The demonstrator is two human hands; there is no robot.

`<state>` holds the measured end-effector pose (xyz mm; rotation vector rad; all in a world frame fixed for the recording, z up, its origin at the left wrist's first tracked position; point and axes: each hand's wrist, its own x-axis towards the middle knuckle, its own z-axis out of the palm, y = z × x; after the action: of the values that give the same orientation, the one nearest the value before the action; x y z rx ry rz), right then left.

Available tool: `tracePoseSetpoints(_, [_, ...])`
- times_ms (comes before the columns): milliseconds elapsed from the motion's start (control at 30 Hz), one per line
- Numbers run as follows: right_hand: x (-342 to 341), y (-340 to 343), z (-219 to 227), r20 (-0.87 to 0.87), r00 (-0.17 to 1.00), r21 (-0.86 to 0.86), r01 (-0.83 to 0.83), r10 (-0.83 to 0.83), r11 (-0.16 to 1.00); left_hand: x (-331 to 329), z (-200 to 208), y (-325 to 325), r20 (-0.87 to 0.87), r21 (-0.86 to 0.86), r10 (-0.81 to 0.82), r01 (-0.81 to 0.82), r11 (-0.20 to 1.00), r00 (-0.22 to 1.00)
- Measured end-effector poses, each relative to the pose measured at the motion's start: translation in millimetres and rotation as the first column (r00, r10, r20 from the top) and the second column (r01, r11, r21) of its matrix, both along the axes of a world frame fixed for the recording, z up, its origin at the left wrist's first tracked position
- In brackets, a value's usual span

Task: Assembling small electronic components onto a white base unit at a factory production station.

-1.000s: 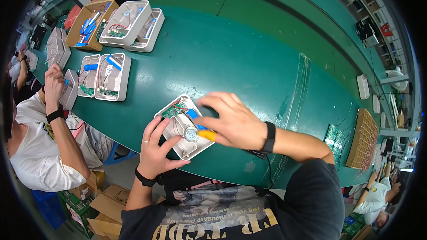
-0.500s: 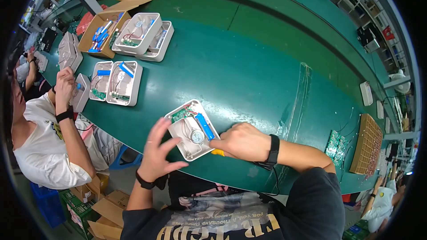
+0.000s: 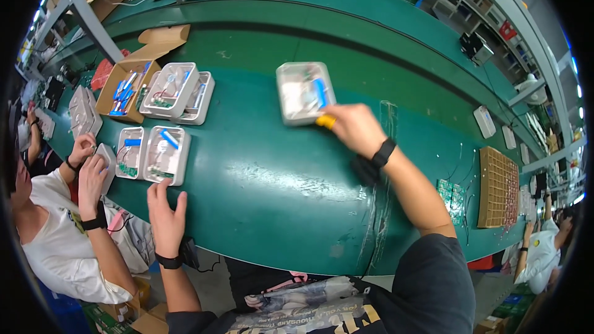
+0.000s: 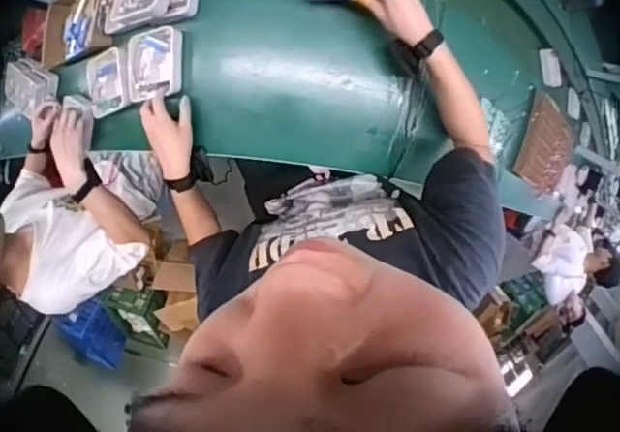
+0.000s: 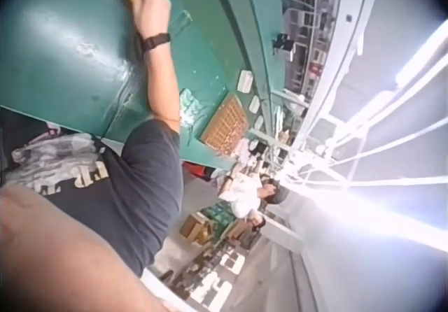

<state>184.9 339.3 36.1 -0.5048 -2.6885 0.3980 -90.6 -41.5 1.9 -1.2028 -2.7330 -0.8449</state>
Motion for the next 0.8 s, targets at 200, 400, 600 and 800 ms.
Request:
tracePoseSetpoints(200, [24.1, 117.7, -22.1, 0.113, 0.925, -0.45, 0.372, -0.362, 0.812, 25.9, 5.8, -1.8, 0.048, 0.04, -0.201, 0.199, 0.979, 0.978])
tracePoseSetpoints(400, [49.8, 163.2, -36.7, 0.119, 0.878, -0.239, 0.479, -0.464, 0.845, 47.5, 5.3, 1.1, 0.033, 0.07, -0.398, 0.395, 0.916, 0.917])
tracePoseSetpoints(600, [11.2, 57.3, 4.6, -0.071, 0.971, 0.159, 0.235, -0.227, 0.959, 50.7, 18.7, 2.9, 0.094, 0.129, -0.332, 0.319, 0.939, 0.939])
tracePoseSetpoints(800, [-54.6, -90.2, 17.7, -0.074, 0.904, -0.284, -0.423, 0.42, 0.86, 49.4, 17.4, 26.4, -0.094, 0.04, -0.193, 0.197, 0.98, 0.977])
